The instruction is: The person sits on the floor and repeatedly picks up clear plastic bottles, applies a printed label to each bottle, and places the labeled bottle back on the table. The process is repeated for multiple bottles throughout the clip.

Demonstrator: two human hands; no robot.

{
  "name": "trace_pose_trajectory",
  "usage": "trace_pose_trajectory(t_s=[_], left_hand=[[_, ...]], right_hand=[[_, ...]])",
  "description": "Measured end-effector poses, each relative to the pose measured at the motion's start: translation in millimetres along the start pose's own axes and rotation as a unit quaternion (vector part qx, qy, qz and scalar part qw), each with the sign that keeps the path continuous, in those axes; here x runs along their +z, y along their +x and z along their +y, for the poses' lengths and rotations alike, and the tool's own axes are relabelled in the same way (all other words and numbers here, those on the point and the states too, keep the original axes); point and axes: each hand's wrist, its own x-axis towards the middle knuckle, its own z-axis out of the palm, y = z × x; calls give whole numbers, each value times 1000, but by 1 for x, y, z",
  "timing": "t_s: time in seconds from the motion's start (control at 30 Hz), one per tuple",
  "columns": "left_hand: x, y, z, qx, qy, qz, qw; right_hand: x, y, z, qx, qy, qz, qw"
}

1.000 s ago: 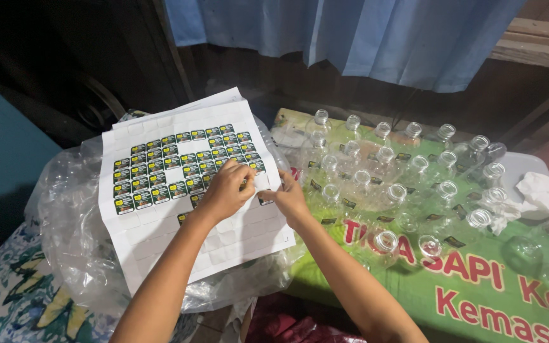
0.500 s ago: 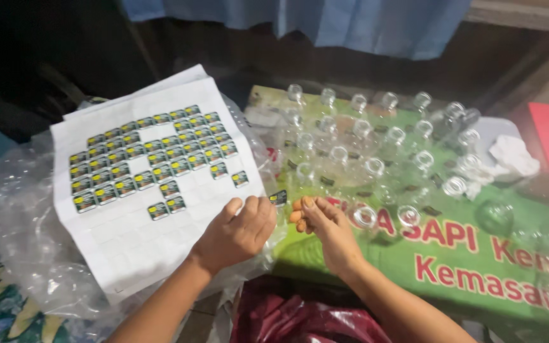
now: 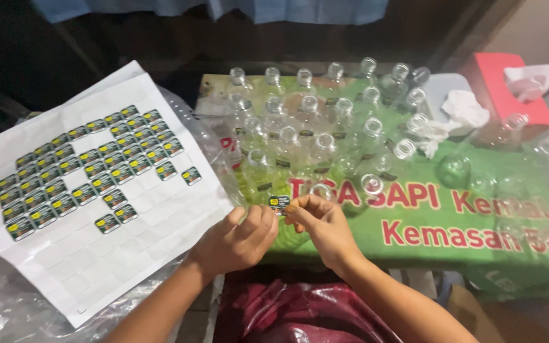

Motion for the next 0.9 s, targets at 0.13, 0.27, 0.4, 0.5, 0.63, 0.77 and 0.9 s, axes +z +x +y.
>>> trace_pose_trajectory(t_s=[0.13,0.27,0.4,0.5,0.63,0.77,0.9], left_hand=[[3,1,14,-20,-55,7,998],[26,12,51,-293,-327,36,898],[55,25,100,-446,-467,58,762],[76,28,125,-493,-517,39,699],[103,30,139,-503,-529,38,682],[122,31,142,-486,-546,75,679],[127,30,142,-499,-596,77,625]], right_hand=[[-29,-16,-13,-114,-21,59,992],[-71,-28,-32,-181,-14,118,976],[-93,-42,-24,-190,26,161,968],[-102,-47,-6,-167,84,157,970],[-110,-50,19,-123,150,151,969],[-113,-52,37,-101,183,144,967],[-115,-55,42,-102,198,116,968]])
